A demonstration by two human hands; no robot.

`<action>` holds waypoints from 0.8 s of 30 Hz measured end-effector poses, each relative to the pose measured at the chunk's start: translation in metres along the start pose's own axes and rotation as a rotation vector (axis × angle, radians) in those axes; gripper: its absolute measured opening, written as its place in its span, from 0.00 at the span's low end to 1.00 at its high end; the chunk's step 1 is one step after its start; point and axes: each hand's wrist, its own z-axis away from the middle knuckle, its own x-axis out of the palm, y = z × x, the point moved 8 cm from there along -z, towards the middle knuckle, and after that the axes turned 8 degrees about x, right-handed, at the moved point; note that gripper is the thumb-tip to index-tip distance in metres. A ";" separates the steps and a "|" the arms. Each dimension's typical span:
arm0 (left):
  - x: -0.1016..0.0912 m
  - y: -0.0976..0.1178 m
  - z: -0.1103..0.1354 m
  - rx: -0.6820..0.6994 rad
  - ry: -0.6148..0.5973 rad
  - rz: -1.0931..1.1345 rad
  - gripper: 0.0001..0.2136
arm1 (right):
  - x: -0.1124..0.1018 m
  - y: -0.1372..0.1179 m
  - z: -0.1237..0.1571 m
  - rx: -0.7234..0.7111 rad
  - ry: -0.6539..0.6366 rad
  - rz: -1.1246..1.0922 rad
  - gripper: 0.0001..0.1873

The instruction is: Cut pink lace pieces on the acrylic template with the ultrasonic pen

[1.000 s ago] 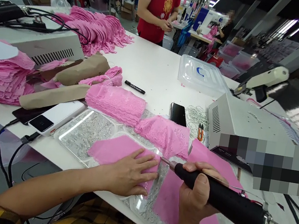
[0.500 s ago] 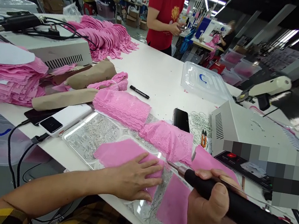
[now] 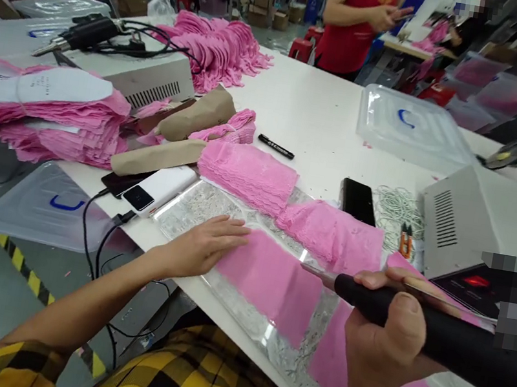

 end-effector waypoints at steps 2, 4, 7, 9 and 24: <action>-0.007 -0.008 0.009 -0.023 -0.004 0.027 0.17 | 0.005 0.001 0.001 -0.005 -0.004 -0.012 0.06; -0.006 -0.007 0.014 -0.002 -0.049 0.048 0.17 | 0.011 0.003 0.003 0.018 -0.015 -0.019 0.07; 0.001 0.000 0.016 0.040 -0.114 0.057 0.18 | 0.020 0.005 0.006 0.061 -0.028 -0.014 0.07; 0.005 0.001 0.016 0.041 -0.134 0.048 0.20 | 0.025 0.004 0.008 0.071 -0.034 -0.021 0.07; -0.005 -0.013 0.025 -0.038 -0.108 0.057 0.20 | 0.040 0.014 0.006 0.029 -0.130 -0.059 0.06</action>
